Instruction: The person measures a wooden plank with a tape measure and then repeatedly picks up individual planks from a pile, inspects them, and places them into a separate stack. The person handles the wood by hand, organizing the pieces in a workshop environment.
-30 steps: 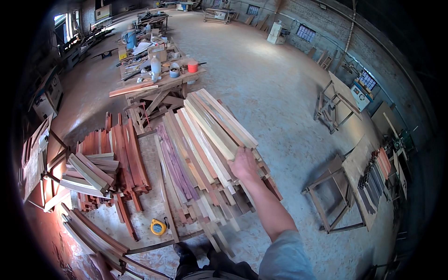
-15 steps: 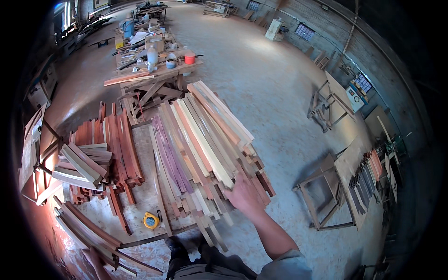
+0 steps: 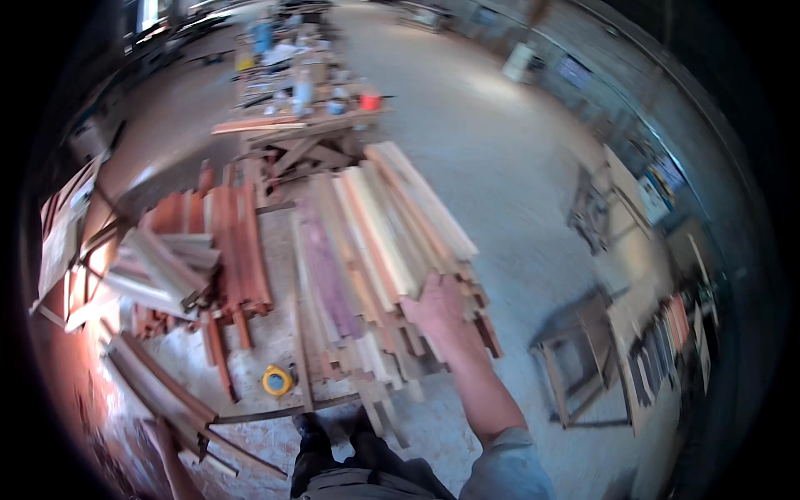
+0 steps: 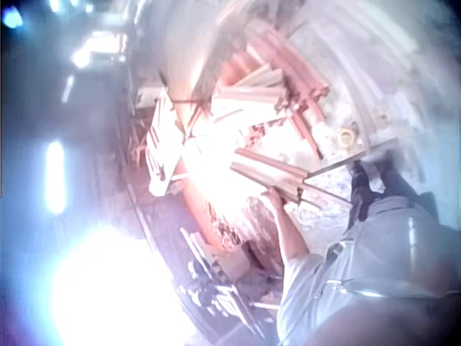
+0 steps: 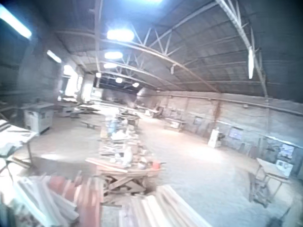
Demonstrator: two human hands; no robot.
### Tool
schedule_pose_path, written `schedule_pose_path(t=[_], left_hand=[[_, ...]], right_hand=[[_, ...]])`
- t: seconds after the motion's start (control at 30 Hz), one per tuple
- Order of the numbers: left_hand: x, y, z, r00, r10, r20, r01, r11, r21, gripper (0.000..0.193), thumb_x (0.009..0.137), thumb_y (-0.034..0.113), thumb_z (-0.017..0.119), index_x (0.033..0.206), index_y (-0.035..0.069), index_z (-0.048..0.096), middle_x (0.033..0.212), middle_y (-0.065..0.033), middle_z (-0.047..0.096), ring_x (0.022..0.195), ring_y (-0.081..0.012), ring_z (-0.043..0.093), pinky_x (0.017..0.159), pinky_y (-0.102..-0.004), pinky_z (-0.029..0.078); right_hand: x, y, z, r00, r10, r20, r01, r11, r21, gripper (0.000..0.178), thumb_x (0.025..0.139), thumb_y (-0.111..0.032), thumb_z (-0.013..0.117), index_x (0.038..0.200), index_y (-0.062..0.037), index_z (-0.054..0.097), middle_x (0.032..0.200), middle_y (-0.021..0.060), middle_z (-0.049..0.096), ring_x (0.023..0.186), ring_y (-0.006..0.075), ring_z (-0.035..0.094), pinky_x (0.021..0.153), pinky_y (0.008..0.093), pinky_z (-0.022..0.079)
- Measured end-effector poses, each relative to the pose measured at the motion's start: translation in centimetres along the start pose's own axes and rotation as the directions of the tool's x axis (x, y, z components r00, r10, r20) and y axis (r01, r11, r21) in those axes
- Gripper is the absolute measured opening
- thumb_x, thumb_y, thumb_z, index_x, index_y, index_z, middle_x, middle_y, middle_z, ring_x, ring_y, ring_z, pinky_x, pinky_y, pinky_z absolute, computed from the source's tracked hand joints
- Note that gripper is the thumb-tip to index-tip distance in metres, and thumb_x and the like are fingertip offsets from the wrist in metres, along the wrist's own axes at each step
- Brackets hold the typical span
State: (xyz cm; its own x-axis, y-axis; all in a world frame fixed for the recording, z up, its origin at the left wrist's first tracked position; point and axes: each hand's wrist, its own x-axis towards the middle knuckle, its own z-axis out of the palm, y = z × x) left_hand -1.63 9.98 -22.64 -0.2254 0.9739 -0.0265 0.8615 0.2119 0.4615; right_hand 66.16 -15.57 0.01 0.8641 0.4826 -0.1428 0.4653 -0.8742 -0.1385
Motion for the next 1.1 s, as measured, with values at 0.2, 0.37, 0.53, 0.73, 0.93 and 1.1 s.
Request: schedule_pose_path(t=[0.2, 0.37, 0.53, 0.73, 0.93, 1.1], left_hand=[[-2.7, 8.4, -2.4, 0.989, -0.081, 0.125, 0.039, 0.952, 0.303, 0.032, 0.087, 0.021, 0.053, 0.108, -0.003, 0.052, 0.105, -0.0273, 0.063, 0.093, -0.0455, 0.062, 0.085, -0.0520, 0.048], [-3.7, 6.8, -3.6, 0.951, -0.308, 0.034, 0.310, 0.940, -0.146, 0.045, 0.081, 0.019, 0.056, 0.117, -0.004, 0.041, 0.108, -0.0336, 0.061, 0.102, -0.0505, 0.059, 0.090, -0.0538, 0.046], [-4.0, 9.9, -4.3, 0.948, -0.317, 0.033, 0.316, 0.923, -0.220, 0.041, 0.079, 0.013, 0.058, 0.112, -0.003, 0.041, 0.105, -0.0343, 0.060, 0.099, -0.0517, 0.058, 0.088, -0.0547, 0.045], [-4.1, 9.3, -4.1, 0.941, -0.339, -0.008, 0.326, 0.911, -0.253, 0.041, 0.080, 0.012, 0.058, 0.115, -0.003, 0.043, 0.111, -0.0333, 0.057, 0.105, -0.0499, 0.055, 0.090, -0.0527, 0.044], [-3.8, 8.8, -3.6, 0.933, -0.358, 0.044, 0.357, 0.899, -0.252, 0.069, 0.080, 0.014, 0.059, 0.140, -0.005, 0.031, 0.125, -0.0332, 0.052, 0.115, -0.0476, 0.052, 0.098, -0.0496, 0.042], [-3.9, 8.8, -4.5, 0.926, -0.368, 0.088, 0.377, 0.875, -0.304, 0.071, 0.083, 0.017, 0.062, 0.142, -0.005, 0.029, 0.123, -0.0331, 0.055, 0.114, -0.0466, 0.054, 0.098, -0.0474, 0.043]], right_hand=[[5.7, 4.0, 4.2, 0.987, -0.154, 0.040, 0.140, 0.960, 0.242, 0.068, 0.083, -0.032, 0.064, 0.137, 0.0042, 0.042, 0.135, 0.0249, 0.049, 0.127, 0.0354, 0.047, 0.106, 0.0426, 0.037], [2.2, 3.6, 5.0, 0.967, -0.166, -0.192, 0.242, 0.832, 0.500, 0.056, 0.092, -0.013, 0.056, 0.141, 0.0047, 0.037, 0.141, 0.0208, 0.045, 0.132, 0.0294, 0.043, 0.109, 0.0378, 0.033], [-6.3, -8.4, 2.1, 0.909, -0.356, -0.218, 0.403, 0.607, 0.685, 0.058, 0.090, -0.006, 0.051, 0.144, 0.0018, 0.032, 0.141, 0.0181, 0.045, 0.129, 0.0263, 0.044, 0.108, 0.0366, 0.034], [-18.1, -24.8, 8.3, 0.511, -0.855, 0.090, 0.200, 0.220, 0.955, 0.055, 0.083, 0.003, 0.056, 0.135, 0.0012, 0.041, 0.111, 0.0107, 0.056, 0.093, 0.0148, 0.058, 0.079, 0.0291, 0.051], [-24.9, -36.6, 20.0, 0.382, -0.917, 0.118, 0.605, 0.344, 0.718, 0.056, 0.082, -0.022, 0.070, 0.125, 0.0077, 0.051, 0.116, 0.0309, 0.058, 0.108, 0.0418, 0.058, 0.093, 0.0459, 0.047], [-28.2, -41.5, 25.0, 0.377, -0.923, 0.078, 0.812, 0.369, 0.452, 0.060, 0.084, -0.031, 0.068, 0.131, -0.0024, 0.045, 0.106, 0.0269, 0.057, 0.097, 0.0409, 0.056, 0.081, 0.0487, 0.048]])
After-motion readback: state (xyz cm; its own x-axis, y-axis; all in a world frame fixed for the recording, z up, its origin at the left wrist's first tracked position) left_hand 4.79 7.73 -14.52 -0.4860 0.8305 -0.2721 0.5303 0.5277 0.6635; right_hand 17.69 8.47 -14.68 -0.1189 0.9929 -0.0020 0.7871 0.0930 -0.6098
